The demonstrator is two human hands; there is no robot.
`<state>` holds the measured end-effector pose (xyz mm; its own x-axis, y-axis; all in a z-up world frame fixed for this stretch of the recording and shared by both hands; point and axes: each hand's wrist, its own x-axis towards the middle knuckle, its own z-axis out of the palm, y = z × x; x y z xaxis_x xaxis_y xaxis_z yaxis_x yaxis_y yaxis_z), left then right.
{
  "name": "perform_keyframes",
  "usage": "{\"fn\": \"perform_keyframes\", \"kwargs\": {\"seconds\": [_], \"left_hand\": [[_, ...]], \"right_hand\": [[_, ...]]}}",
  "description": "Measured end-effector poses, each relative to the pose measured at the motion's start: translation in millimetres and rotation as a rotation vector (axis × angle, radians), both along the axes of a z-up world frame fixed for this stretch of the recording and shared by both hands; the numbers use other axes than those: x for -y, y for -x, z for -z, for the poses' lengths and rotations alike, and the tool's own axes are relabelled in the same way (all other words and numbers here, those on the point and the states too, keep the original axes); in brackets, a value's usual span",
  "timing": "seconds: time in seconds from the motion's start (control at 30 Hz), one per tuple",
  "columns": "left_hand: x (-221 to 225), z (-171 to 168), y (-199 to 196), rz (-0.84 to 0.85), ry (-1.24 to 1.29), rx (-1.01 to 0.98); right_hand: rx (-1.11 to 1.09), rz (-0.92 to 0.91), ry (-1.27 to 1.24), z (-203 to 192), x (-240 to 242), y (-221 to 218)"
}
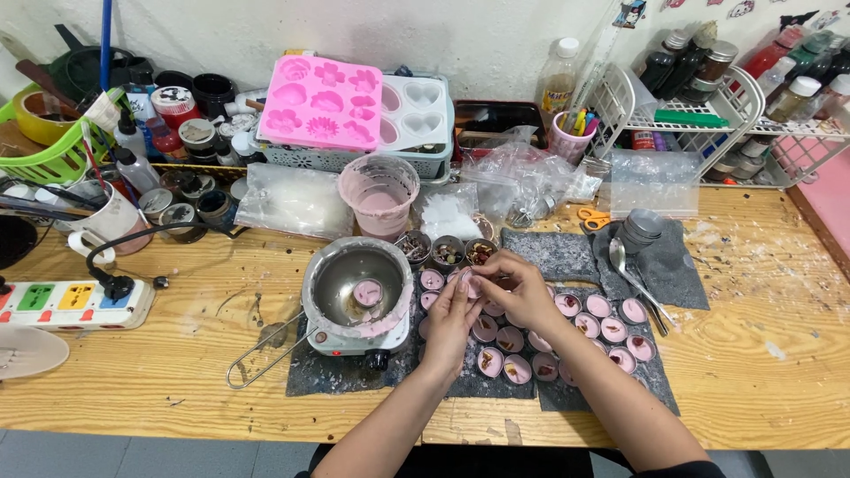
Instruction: Adding decorative flowers and fragrance elements to small tea light candles.
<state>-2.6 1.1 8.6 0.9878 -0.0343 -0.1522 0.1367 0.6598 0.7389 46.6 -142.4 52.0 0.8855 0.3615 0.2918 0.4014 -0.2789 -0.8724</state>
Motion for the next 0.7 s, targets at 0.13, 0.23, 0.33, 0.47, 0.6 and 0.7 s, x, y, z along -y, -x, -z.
{"fn": "perform_keyframes", "kwargs": {"seconds": [0.13, 0.23, 0.33, 0.47, 0.6, 0.7], "left_hand": [[0.0, 1.8, -0.6, -0.009, 0.028, 0.01], [-0.3, 5.2, -1.5, 0.007, 0.029, 0.021], [1.2, 10.8, -3.7, -0.007, 0.022, 0.033], [1.5, 12.4, -3.9, -0.018, 0.064, 0.033], [1.7, 9.5, -2.0, -0.025, 0.064, 0.042], [1.3, 8.1, -0.1, -0.027, 0.046, 0.029]], "right_hand": [[0.003, 0.01, 0.008, 1.4, -0.9, -0.3], [-0.023, 0.02, -0.021, 3.3, -2.1, 0.2], [-0.036, 0.027, -0.03, 3.5, -1.1, 1.7], [0.056, 0.066, 0.062, -24.0, -6.8, 18.4], [0.096, 0.114, 0.111, -33.3, -7.9, 28.2], [0.397, 0.148, 0.169, -22.5, -7.2, 31.6]]}}
